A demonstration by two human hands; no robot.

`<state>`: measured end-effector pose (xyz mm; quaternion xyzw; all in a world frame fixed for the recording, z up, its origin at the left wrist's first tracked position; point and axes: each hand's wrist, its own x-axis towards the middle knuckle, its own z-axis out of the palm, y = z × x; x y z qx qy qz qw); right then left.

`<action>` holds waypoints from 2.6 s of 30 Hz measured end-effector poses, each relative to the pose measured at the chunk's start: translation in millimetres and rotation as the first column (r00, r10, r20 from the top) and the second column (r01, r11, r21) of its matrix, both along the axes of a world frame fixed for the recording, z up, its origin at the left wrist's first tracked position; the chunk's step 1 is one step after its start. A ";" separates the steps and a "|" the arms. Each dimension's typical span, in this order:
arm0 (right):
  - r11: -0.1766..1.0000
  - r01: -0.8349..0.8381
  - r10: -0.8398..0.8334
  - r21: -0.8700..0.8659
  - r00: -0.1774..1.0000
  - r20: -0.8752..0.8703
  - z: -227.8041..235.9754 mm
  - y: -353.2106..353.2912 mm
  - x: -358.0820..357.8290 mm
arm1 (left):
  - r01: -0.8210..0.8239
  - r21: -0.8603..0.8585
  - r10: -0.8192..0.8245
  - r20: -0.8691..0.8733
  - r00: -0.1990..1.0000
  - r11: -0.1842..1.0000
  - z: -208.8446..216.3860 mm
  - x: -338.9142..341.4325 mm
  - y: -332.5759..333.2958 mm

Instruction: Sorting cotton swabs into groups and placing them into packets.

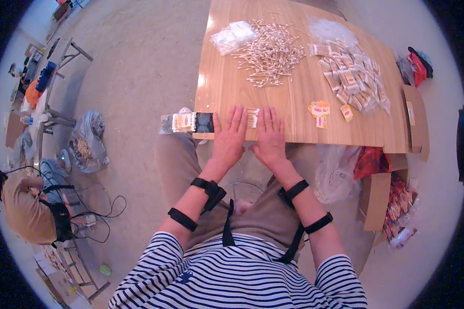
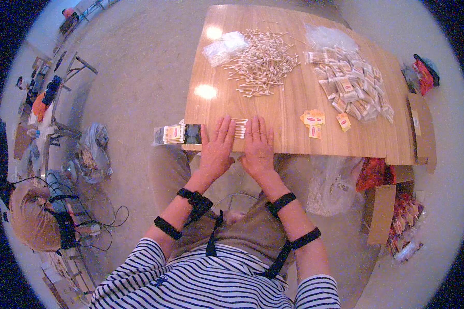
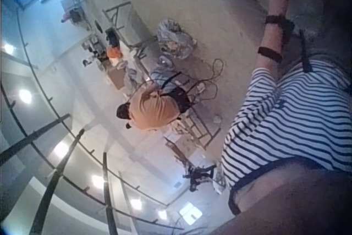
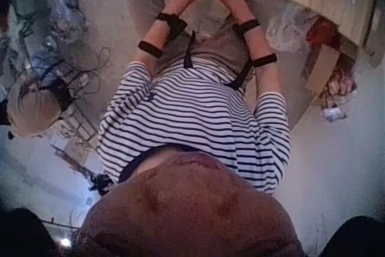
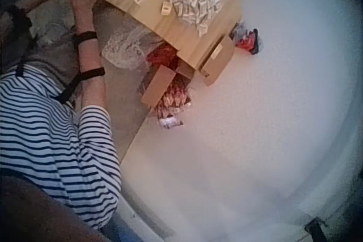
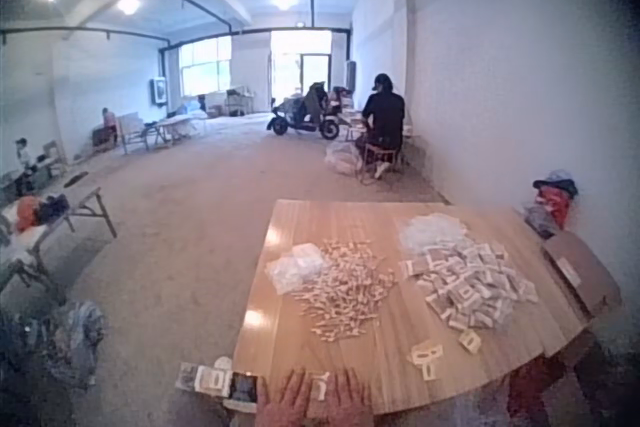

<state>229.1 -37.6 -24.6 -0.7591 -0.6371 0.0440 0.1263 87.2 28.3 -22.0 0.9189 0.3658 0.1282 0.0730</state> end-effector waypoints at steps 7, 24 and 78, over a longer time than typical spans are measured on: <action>1.000 -0.013 0.013 0.007 1.000 -0.001 -0.9 -5.6 -0.5 | -0.017 0.032 0.018 -0.042 0.999 0.999 -4.0 -0.2 0.3; 1.000 0.018 -0.017 -0.009 0.994 0.107 3.8 9.6 -9.8 | -0.021 0.060 0.023 -0.032 0.999 0.998 -7.5 -0.9 1.3; 0.997 -0.080 0.078 0.009 0.988 0.135 1.3 21.8 -15.0 | -0.061 0.072 0.065 -0.065 0.996 0.996 -7.2 -15.9 3.0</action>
